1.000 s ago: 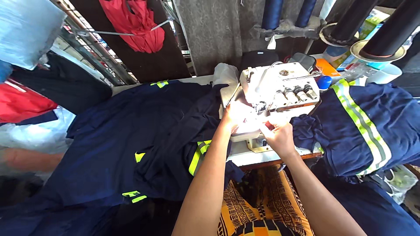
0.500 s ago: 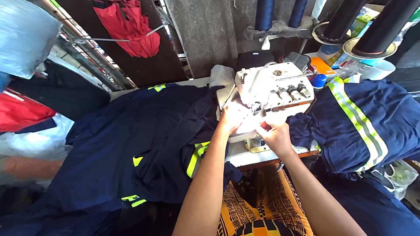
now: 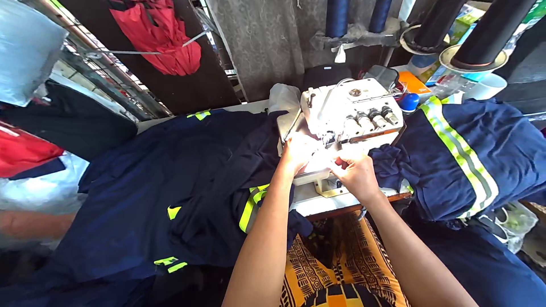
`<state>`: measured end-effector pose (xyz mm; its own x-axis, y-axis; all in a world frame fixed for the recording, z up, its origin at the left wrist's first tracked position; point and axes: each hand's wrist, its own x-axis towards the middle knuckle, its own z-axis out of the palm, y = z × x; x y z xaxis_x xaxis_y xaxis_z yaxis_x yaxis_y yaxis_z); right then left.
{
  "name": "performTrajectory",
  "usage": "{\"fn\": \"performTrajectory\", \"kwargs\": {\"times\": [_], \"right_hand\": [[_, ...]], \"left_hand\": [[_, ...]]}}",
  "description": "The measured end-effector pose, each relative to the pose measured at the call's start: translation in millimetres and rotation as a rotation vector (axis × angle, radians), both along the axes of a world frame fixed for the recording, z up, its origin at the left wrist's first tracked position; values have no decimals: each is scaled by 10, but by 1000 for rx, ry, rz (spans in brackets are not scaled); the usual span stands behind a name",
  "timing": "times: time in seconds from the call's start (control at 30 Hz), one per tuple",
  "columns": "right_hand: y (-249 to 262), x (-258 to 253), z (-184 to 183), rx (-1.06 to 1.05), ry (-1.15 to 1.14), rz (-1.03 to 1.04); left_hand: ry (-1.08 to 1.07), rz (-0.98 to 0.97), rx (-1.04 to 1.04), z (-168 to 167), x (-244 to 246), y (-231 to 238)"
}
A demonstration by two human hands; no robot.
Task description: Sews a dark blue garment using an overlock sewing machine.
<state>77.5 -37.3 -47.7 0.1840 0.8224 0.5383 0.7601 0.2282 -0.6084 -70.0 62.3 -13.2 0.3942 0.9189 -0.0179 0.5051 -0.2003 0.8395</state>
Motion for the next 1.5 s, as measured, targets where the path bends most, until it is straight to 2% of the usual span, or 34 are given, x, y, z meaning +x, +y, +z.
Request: {"fn": "performTrajectory", "kwargs": {"times": [0.33, 0.6, 0.77, 1.03, 1.5], "right_hand": [[8, -35, 45, -45, 13, -21], [13, -35, 40, -4, -52, -75], [24, -108, 63, 18, -66, -136], [17, -220, 147, -77, -43, -201], [52, -220, 123, -17, -69, -200]], "left_hand": [[22, 9, 6, 24, 12, 2], [-31, 61, -82, 38, 38, 2], [9, 71, 7, 0, 75, -6], [96, 147, 8, 27, 176, -21], [112, 158, -16, 60, 213, -23]]}}
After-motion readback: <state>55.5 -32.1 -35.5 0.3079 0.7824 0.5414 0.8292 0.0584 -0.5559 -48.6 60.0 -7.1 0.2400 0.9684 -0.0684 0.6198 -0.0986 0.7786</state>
